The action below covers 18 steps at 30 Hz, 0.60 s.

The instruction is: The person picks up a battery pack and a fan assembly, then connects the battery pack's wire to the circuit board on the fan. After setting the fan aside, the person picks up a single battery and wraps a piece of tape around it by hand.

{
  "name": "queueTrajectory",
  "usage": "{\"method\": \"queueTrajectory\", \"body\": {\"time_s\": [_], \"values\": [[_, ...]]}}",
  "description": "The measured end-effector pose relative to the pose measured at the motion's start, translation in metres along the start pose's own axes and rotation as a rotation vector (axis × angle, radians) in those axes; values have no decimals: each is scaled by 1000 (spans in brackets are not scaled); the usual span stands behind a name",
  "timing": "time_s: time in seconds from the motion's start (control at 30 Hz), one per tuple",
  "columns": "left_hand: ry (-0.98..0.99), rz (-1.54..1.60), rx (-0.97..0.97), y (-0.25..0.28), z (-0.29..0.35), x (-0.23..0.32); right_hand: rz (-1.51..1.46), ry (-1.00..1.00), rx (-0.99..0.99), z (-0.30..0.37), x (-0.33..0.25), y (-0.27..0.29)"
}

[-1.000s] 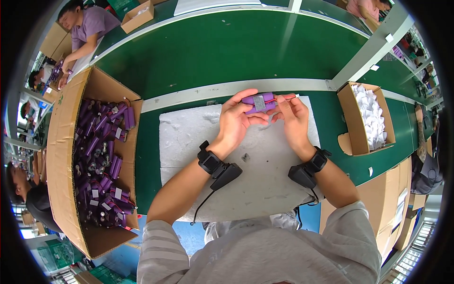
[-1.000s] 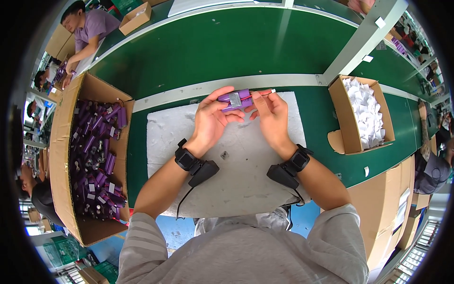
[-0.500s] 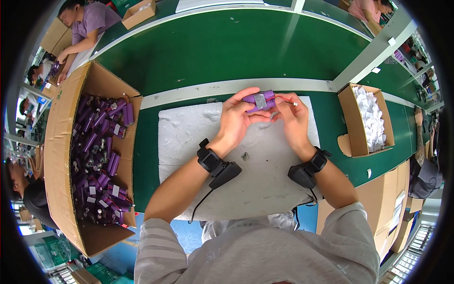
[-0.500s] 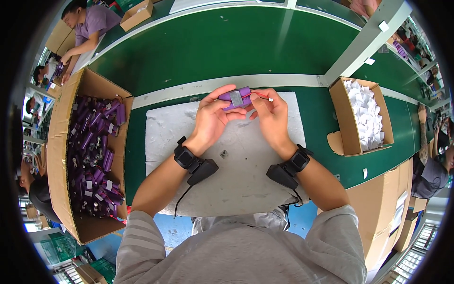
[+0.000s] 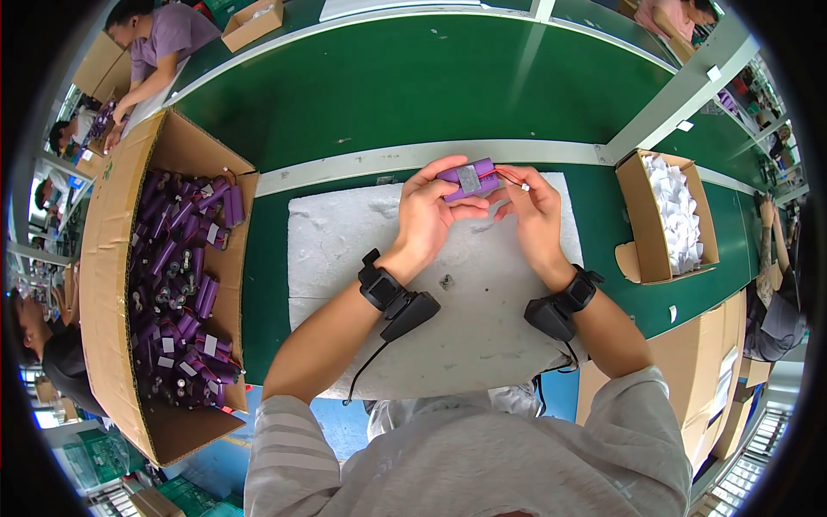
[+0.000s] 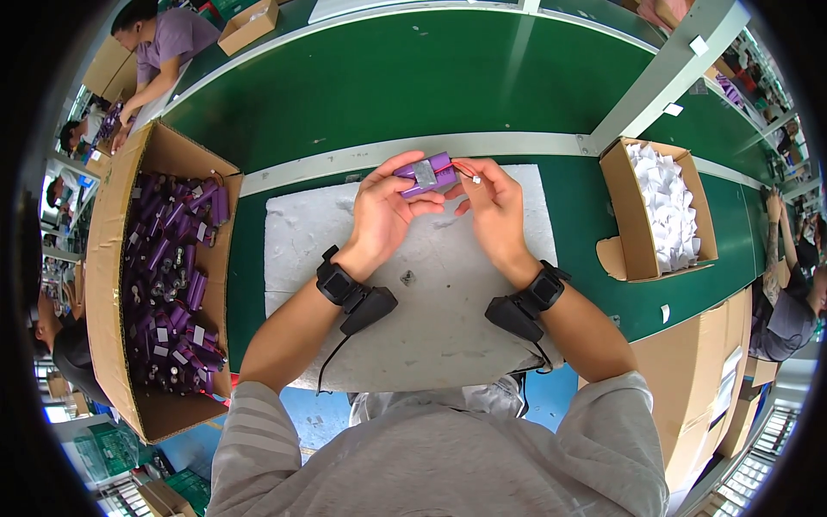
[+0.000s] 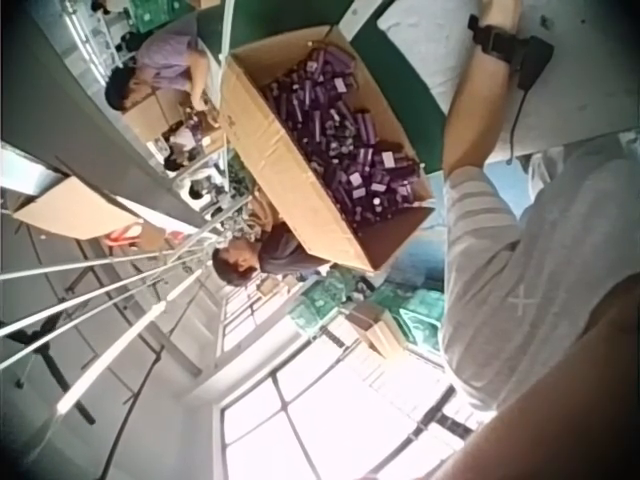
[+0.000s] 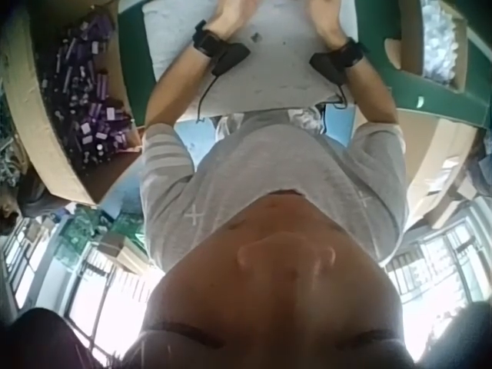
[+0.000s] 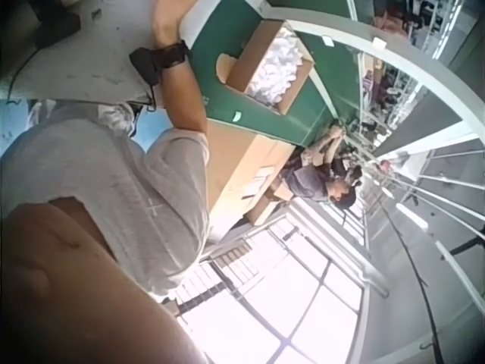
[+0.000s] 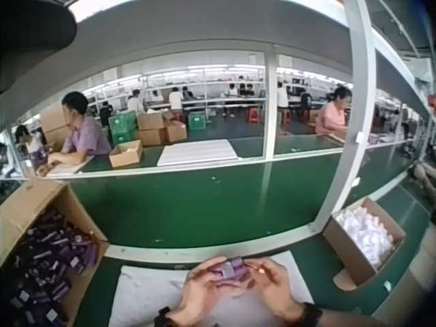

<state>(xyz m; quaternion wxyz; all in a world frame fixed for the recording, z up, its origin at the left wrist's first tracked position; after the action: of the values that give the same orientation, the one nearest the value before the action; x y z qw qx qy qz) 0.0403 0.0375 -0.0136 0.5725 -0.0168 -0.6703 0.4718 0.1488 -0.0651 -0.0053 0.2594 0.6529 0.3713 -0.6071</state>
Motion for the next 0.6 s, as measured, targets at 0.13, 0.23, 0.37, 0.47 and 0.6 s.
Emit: {"method": "queueTrajectory", "body": {"time_s": [0.13,0.23,0.37,0.47,0.6], "values": [[-6,2,2,0,-1,1,26,8,1,-2,-1,0],[-7,-4,1,-1,0,1,21,3,-10,-1,0,0],[1,-25,-7,-2,1,1,0,6,-6,0,-1,0],[-9,-23,-9,-1,1,0,43,-14,-19,0,-1,-2],[-15,-28,-18,-1,0,0,-28,-7,-22,0,0,1]]}}
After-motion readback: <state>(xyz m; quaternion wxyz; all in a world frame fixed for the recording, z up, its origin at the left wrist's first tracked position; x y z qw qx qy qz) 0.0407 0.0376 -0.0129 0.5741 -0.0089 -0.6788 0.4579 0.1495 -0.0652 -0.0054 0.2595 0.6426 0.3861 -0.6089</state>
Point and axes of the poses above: each hand's wrist, its own z-axis away from the middle knuckle, its own y-axis out of the back of the hand, x = y × z, the point moved 5 cm from there along -z, towards the middle knuckle, and after that the axes turned 2 degrees about -y, right-handed, at the moved point
